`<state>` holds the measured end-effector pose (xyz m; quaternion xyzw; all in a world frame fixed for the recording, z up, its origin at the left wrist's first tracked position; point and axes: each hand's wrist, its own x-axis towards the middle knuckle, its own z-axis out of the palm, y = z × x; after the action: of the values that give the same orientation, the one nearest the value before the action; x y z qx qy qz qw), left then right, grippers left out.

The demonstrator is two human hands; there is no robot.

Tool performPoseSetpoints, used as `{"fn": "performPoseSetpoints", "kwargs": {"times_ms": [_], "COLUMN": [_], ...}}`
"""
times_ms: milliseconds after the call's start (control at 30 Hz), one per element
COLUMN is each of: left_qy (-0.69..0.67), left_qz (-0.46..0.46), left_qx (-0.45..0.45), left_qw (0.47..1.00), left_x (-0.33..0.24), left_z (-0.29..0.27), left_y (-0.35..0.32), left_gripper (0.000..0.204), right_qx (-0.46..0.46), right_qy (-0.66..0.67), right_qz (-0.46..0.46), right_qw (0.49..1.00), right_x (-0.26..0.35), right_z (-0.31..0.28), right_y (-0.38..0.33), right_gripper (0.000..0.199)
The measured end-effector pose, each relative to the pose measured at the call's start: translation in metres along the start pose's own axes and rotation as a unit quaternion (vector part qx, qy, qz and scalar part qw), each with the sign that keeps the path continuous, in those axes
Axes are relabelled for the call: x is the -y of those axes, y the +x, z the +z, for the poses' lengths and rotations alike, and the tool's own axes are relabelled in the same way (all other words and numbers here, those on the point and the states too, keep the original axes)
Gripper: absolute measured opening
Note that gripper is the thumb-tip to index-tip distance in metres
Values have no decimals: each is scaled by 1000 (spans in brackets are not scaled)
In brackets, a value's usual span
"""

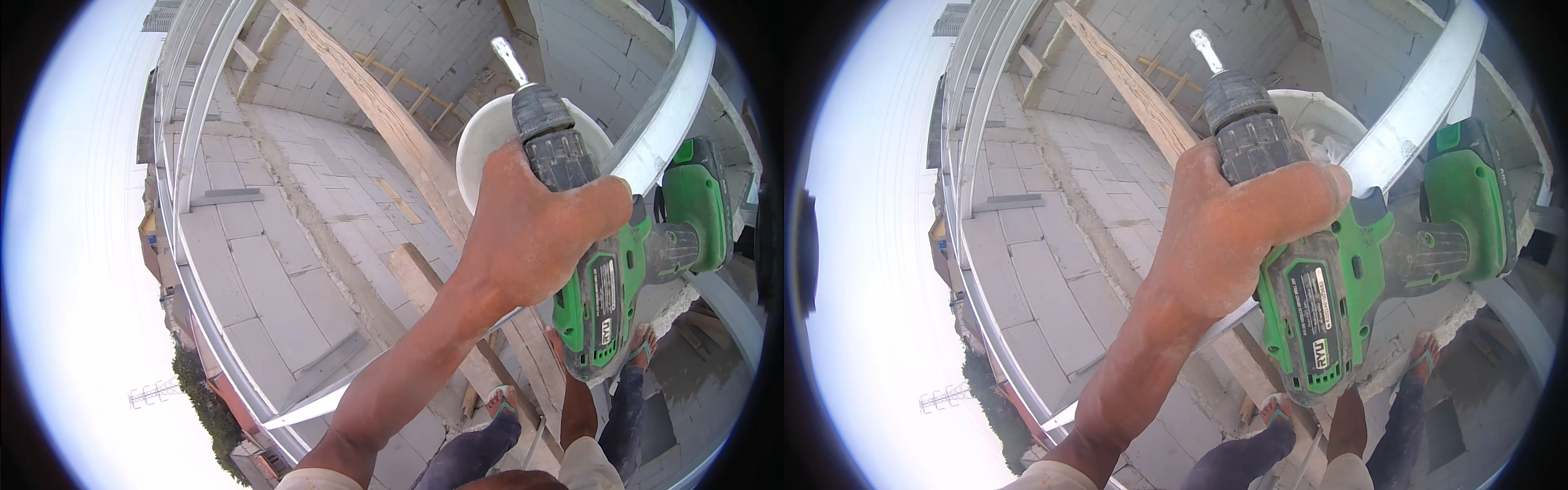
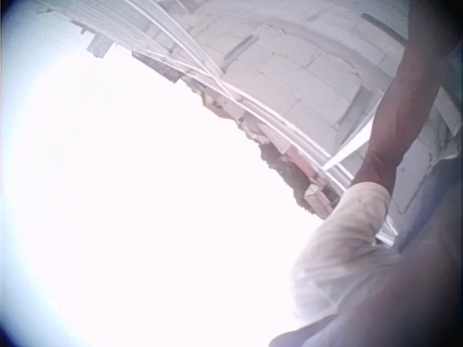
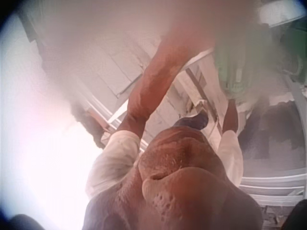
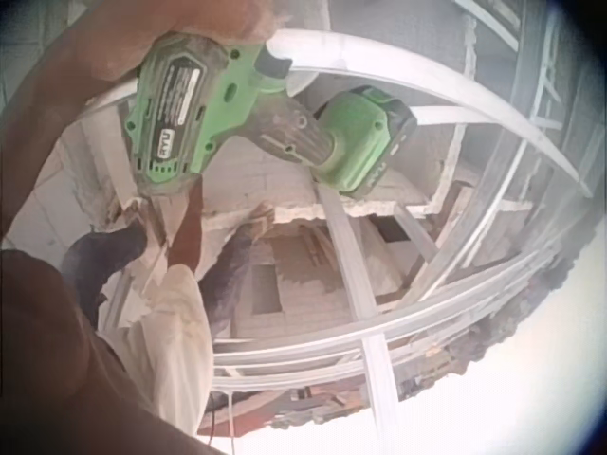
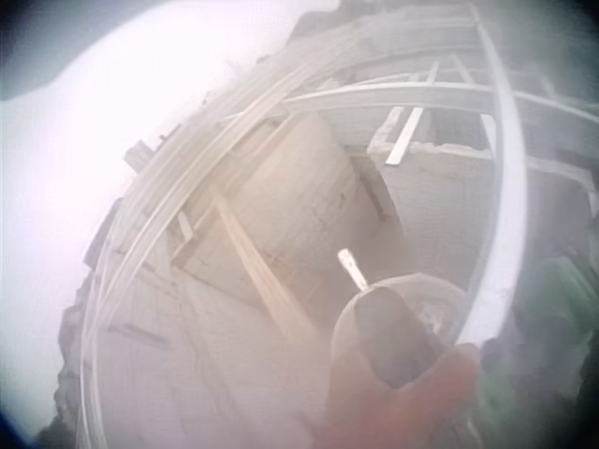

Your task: The person assembles a metal frame structure on a rooftop by positioning metal bars and securing them with a cordless drill. They retrieve screws from a bucket and fasten the bars to form a grid-like framework.

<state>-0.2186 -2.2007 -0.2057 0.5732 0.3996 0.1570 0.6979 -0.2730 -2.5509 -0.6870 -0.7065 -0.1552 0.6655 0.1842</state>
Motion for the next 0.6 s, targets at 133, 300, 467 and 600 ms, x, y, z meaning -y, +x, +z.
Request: {"fn": "performPoseSetpoints", "kwargs": {"times_ms": [133, 300, 467, 600], "left_qy": [13, 19, 10, 9], "left_qz": [-1, 19, 26, 2], "left_qx": [-6, -46, -38, -31], "left_qw": [1000, 999, 999, 999], "left_x": [-3, 4, 5, 3], "left_z": [-2, 2, 4, 4], "left_y": [0, -5, 3, -1], "left_gripper": [43, 48, 49, 49], "right_qx": [-6, -5, -18, -39], "right_qy": [21, 29, 3, 4], "right_qz": [50, 73, 92, 86], "right_qw": [999, 997, 996, 995], "right_x": [-17, -29, -32, -22], "right_z": [0, 4, 4, -21], "right_y": [12, 19, 22, 25], "right_gripper": [68, 80, 90, 84]}}
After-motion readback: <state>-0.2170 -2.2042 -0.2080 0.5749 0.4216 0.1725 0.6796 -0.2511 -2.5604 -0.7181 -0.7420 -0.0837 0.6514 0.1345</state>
